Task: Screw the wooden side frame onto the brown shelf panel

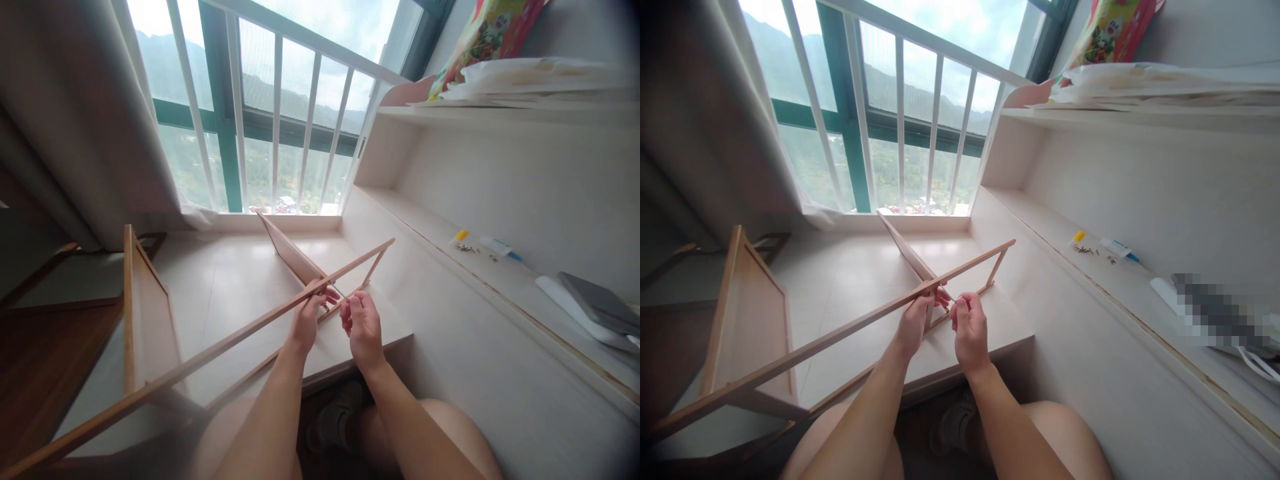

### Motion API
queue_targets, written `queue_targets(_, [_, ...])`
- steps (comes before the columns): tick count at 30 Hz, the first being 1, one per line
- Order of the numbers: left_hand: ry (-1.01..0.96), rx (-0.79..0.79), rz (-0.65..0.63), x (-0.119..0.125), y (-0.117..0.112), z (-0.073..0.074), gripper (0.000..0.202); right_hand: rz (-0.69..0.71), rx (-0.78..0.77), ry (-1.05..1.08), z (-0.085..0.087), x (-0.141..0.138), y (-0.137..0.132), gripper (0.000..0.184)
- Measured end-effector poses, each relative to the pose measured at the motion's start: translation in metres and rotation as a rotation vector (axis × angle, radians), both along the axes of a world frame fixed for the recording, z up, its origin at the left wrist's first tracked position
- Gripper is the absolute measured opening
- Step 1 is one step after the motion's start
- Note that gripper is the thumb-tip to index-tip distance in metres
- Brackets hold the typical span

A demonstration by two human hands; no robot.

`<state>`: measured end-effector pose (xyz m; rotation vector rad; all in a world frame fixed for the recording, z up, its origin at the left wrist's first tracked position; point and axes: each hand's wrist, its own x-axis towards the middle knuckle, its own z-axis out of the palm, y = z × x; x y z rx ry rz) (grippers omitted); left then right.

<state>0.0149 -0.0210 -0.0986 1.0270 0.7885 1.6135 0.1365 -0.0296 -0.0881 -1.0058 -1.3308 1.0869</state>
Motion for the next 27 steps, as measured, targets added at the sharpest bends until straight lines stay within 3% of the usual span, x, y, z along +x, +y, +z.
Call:
queue_targets(9, [0.062, -0.016, 0.142, 0.006, -0.002, 0.008, 0.031, 0.144, -0.211, 0.296, 0.005, -0.016, -0.01, 0.046])
queue_targets(17, [0.071, -0.041, 0.168, 0.008, -0.002, 0.007, 0.031, 0.311, -0.463, 0.635, 0.025, -0.019, -0.013, 0.035])
queue_targets(27, [0.063, -0.141, 0.13, 0.01, 0.003, -0.003, 0.03, 0.434, -0.62, 0.816, 0.036, -0.014, -0.012, 0.02])
